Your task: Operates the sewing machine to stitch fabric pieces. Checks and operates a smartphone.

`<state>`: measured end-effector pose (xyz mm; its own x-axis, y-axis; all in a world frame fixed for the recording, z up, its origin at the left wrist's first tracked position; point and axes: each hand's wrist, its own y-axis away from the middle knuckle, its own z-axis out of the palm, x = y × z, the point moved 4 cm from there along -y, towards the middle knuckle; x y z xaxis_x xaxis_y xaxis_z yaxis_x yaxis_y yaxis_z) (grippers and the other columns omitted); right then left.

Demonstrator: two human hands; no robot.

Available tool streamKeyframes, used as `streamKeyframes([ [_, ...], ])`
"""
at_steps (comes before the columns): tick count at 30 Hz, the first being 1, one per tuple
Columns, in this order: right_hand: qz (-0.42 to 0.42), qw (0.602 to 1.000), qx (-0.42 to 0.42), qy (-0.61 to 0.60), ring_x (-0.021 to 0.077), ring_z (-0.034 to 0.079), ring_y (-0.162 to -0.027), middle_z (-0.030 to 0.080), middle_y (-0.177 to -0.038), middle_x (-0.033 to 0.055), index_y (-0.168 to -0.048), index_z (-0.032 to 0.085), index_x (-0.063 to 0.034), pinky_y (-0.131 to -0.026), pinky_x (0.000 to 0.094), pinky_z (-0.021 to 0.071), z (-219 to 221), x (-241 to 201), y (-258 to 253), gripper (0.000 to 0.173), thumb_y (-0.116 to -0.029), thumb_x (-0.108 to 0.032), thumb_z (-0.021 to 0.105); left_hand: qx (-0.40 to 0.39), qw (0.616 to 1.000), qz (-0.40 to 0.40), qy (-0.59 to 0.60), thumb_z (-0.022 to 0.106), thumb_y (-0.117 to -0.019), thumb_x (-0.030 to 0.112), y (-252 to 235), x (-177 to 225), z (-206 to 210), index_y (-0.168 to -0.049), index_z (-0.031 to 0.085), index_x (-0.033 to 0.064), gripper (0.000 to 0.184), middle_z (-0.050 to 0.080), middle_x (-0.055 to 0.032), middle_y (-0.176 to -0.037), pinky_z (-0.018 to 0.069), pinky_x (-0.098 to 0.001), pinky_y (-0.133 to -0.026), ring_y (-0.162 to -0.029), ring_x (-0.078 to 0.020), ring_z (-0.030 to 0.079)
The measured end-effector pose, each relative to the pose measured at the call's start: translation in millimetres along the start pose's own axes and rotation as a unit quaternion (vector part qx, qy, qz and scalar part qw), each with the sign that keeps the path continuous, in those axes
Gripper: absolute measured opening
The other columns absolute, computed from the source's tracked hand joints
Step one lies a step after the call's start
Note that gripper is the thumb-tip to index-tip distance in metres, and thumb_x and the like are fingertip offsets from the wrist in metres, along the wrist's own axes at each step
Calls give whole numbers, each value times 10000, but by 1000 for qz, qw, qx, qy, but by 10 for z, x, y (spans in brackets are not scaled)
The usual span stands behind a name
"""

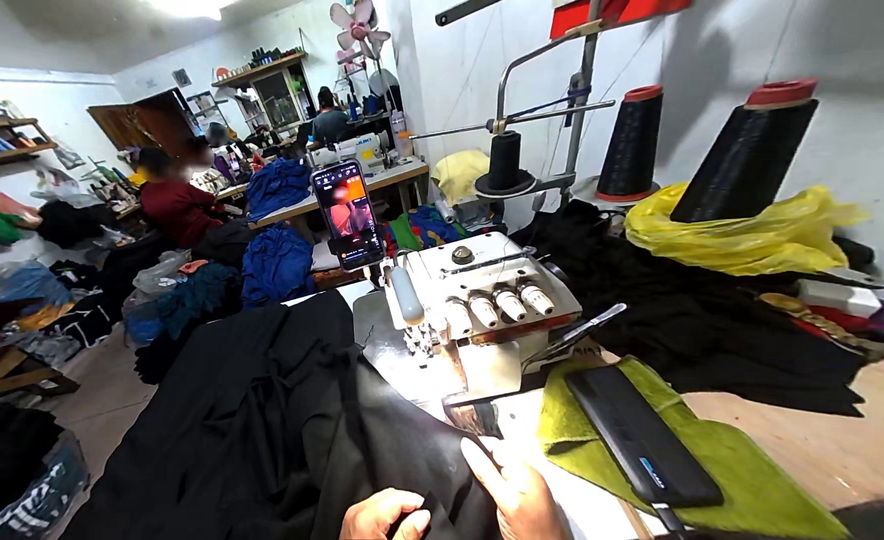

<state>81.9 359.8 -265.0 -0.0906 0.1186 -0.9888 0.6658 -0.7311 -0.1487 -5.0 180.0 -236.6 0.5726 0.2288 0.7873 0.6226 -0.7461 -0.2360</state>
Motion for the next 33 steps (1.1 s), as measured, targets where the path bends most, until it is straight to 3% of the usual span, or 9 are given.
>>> streamKeyframes([
  [28, -20, 1000, 11, 7, 10, 680, -853, 742, -898, 20, -997, 757, -28, -815, 219, 562, 11, 0, -6, 169, -966, -169, 669, 3, 1000, -9, 0, 664, -973, 104, -4, -8, -4, -1002, 779, -1, 158, 775, -84, -981, 588, -279, -895, -931, -89, 733],
  [33, -24, 1000, 4, 11, -3, 682, -826, 743, -870, -11, -1004, 768, -63, -786, 213, 565, 24, 24, -35, 192, -970, -223, 666, -1, 1000, 15, 26, 658, -968, 64, -38, 191, -15, -1009, 774, -11, 144, 777, -84, -996, 584, -258, -916, -950, -72, 732],
])
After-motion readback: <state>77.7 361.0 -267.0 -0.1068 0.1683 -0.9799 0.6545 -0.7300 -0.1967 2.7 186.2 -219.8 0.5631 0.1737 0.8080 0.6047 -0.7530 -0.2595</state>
